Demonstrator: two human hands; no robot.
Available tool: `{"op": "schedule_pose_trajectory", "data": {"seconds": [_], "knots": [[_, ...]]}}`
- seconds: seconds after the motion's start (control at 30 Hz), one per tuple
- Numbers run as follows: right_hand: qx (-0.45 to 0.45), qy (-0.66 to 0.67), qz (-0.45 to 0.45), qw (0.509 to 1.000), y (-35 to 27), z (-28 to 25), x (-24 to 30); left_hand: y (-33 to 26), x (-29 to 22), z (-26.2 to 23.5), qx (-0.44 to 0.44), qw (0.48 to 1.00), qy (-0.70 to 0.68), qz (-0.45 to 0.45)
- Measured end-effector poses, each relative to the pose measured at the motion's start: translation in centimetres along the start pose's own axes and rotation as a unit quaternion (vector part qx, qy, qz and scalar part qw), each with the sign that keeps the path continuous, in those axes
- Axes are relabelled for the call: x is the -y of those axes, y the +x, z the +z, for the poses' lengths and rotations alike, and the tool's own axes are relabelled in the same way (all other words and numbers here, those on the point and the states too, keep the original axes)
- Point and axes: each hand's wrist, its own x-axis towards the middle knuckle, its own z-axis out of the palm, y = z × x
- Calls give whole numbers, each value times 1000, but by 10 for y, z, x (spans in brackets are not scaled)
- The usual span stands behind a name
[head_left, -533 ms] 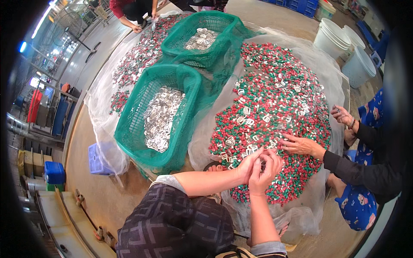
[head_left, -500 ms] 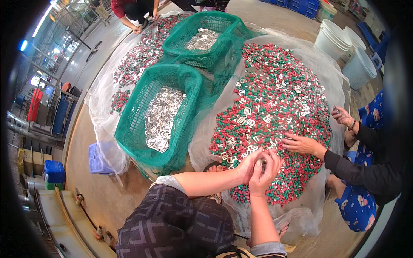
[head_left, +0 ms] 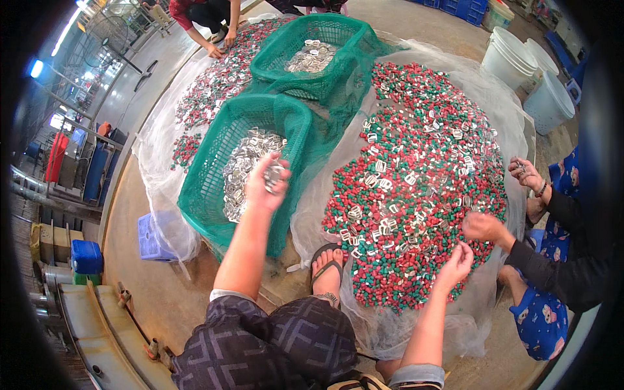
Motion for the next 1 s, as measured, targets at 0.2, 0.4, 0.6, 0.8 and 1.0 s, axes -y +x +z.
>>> {"op": "schedule_pose_trajectory", "data": {"seconds": [0.2, 0.4, 0.6, 0.8, 1.0], "knots": [[17, -94, 3, 995, 13, -24, -13, 59, -84, -118, -104, 663, 741, 28], [82, -194, -85, 974, 4, -33, -18, 126, -93, -178, -208, 606, 758, 123], [133, -277, -133, 942, 5, -37, -4, 158, -87, -196, -127, 635, 750, 134], [151, -287, -112, 939, 4, -30, 5, 160, -86, -199, -173, 613, 769, 43], [171, -289, -133, 933, -4, -10, 15, 145, -85, -177, -169, 517, 836, 72]]}}
